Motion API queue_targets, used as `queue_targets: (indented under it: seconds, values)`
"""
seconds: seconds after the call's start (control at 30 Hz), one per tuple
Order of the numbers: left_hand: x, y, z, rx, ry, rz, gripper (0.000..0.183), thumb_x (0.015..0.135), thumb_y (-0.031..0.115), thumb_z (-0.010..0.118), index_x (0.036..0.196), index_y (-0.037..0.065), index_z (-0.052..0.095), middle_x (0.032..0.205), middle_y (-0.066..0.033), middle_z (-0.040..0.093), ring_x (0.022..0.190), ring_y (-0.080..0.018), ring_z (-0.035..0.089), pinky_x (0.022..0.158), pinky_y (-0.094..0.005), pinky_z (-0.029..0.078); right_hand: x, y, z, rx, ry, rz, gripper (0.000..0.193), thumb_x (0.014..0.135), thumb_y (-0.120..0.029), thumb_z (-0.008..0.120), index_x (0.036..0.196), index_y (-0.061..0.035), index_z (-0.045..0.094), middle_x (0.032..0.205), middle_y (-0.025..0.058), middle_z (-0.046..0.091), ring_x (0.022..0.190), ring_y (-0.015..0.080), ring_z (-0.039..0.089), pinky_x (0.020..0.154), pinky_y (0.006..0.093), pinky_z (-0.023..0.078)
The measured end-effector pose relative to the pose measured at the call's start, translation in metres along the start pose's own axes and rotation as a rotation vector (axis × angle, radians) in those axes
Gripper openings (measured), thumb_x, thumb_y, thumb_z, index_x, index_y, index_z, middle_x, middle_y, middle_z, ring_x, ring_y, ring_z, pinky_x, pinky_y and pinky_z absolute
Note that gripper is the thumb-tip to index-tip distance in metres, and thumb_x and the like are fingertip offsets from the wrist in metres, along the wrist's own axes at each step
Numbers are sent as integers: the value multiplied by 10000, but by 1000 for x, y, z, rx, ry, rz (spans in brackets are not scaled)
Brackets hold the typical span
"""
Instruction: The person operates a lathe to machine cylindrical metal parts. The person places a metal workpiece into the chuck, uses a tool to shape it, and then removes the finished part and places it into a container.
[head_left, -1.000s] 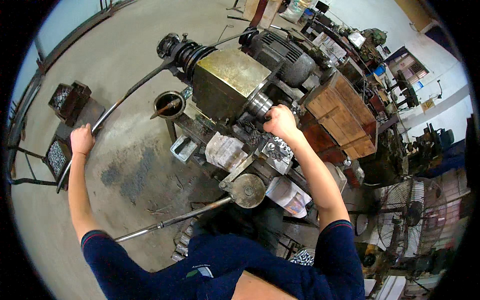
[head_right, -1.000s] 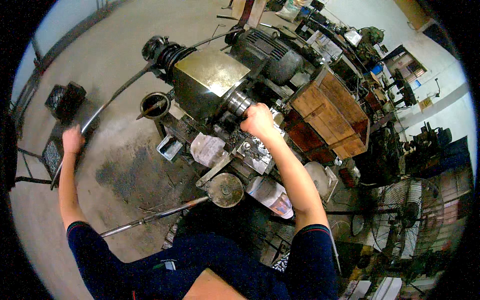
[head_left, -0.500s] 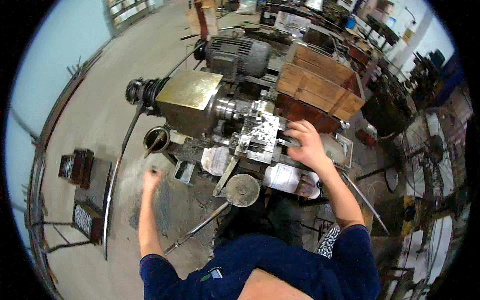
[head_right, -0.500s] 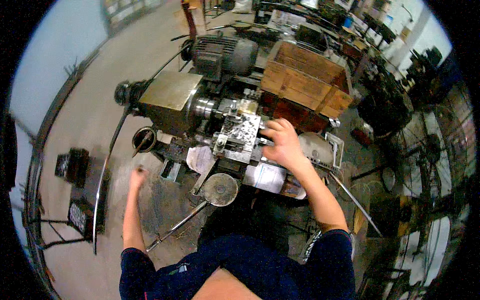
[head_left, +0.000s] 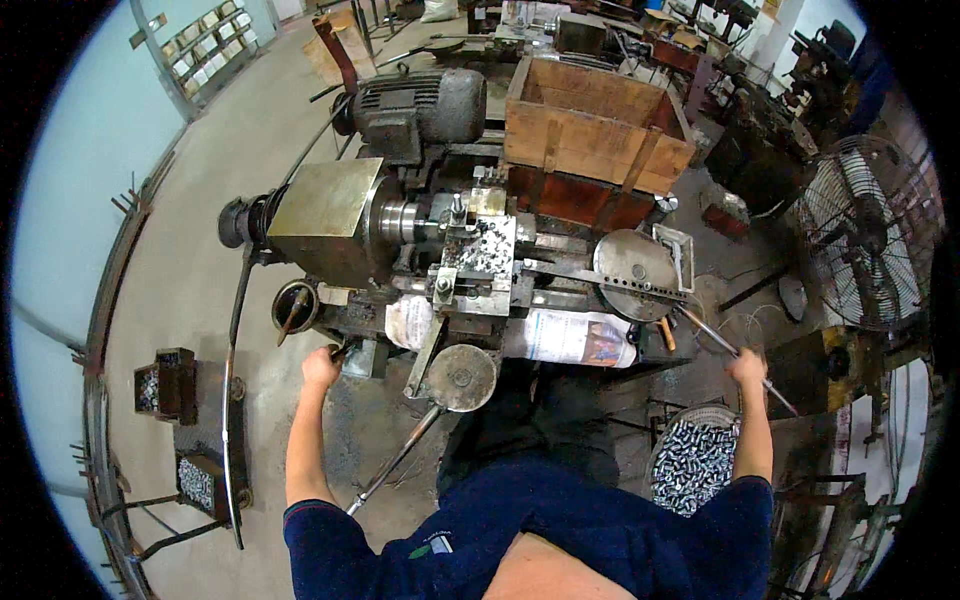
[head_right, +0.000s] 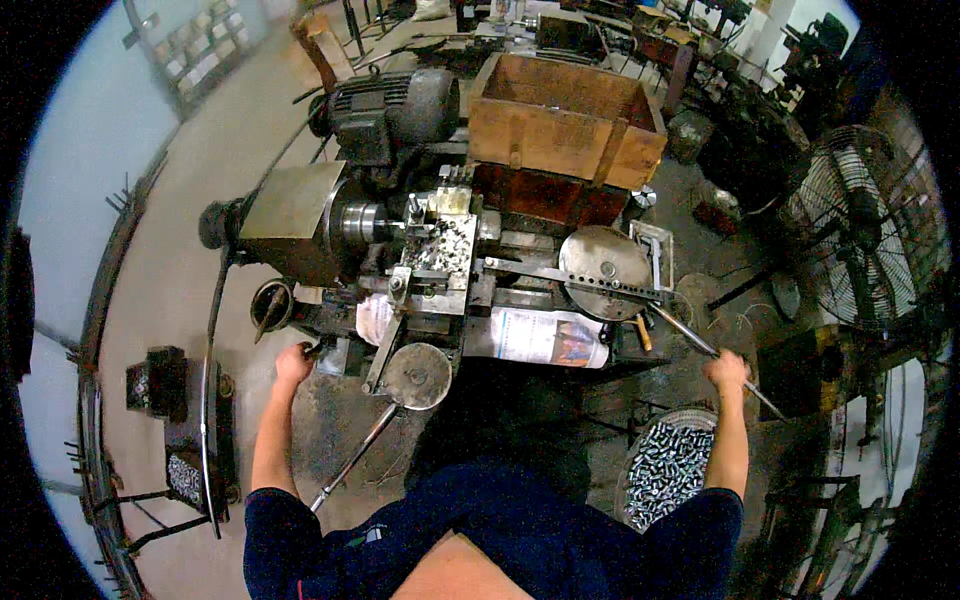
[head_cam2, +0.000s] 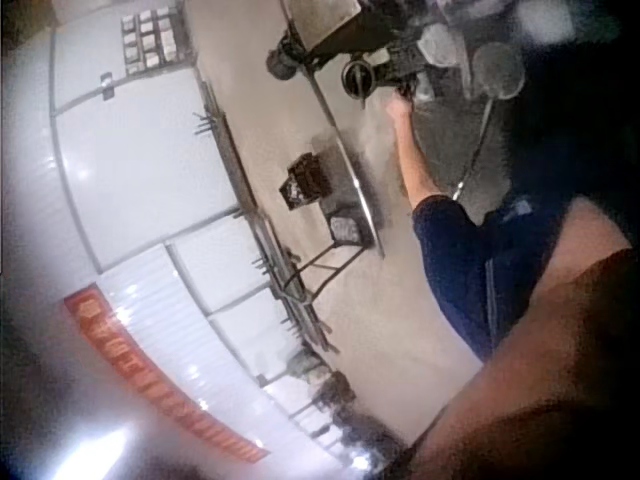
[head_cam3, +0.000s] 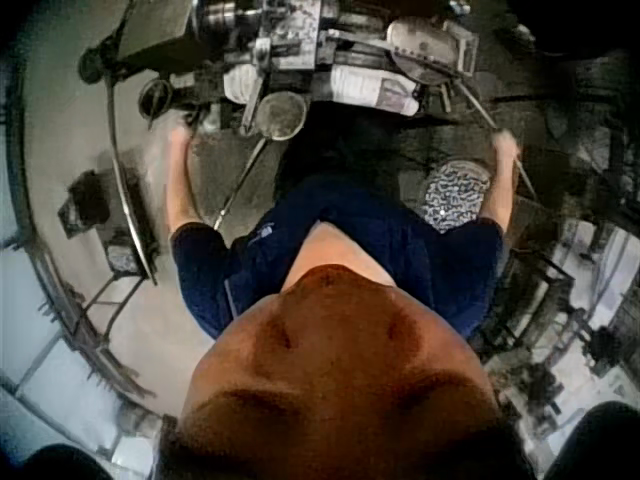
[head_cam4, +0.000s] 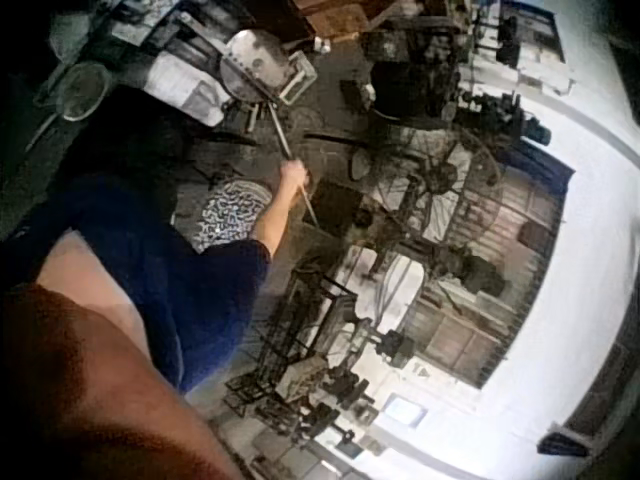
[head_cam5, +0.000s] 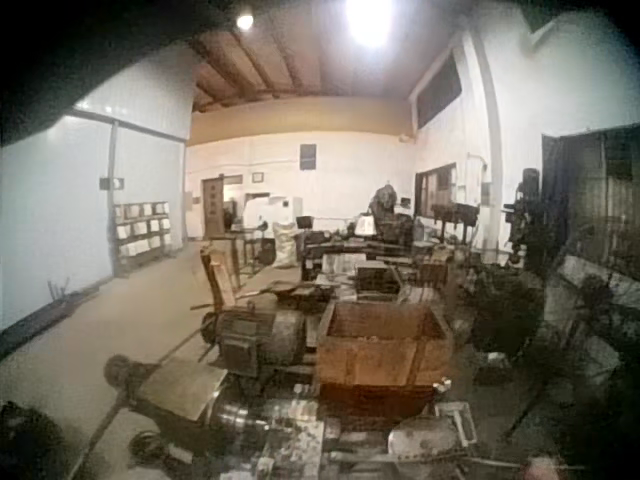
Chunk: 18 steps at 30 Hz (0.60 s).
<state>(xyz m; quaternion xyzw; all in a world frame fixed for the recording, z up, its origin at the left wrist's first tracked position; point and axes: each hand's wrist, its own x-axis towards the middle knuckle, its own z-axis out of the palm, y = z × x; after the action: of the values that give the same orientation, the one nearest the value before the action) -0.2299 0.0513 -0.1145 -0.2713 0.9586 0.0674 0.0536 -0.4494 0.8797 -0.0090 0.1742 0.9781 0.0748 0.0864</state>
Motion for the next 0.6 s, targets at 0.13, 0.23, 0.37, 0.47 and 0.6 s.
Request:
queue_targets:
  seconds: [0.13, 0.23, 0.37, 0.47, 0.6]
  values:
    - [-38, -18, 1, -192, -152, -20, 336, 732, 277, 642, 1007, 84, 648, 848, -153, 653, 817, -314, 622, 712, -400, 493, 7, 46, 49, 2, 41, 80, 340, 678, -259, 633, 942, -47, 605, 960, 210, 627, 901, 356, 608, 771, 433, 489]
    - [-73, -34, 10, -323, -283, -39, 370, 719, 270, 662, 1033, 73, 644, 873, -168, 653, 832, -297, 630, 729, -385, 496, -44, 44, 69, 27, 99, -17, 270, 653, -183, 608, 865, -18, 583, 889, 214, 634, 808, 371, 618, 722, 440, 506]
    - [-111, -51, 47, -430, -376, -153, 400, 708, 249, 679, 1051, 48, 637, 913, -173, 656, 866, -285, 634, 765, -380, 494, -151, 18, 64, 172, 112, -253, 315, 545, -185, 640, 784, 4, 558, 706, 210, 601, 662, 389, 594, 614, 474, 489]
    - [-106, -39, 52, -434, -416, -152, 402, 710, 239, 677, 1053, 36, 632, 941, -179, 653, 883, -283, 633, 778, -374, 494, -194, 5, 89, 345, 52, -342, 281, 547, -184, 621, 709, 22, 518, 644, 229, 574, 600, 401, 567, 548, 454, 470]
    - [-107, -29, 53, -460, -411, -151, 408, 714, 244, 668, 1061, 35, 627, 967, -185, 648, 888, -278, 633, 773, -366, 495, -236, -42, 60, 744, -227, -215, 236, 575, -144, 617, 712, 13, 507, 571, 124, 526, 546, 266, 544, 531, 378, 436]
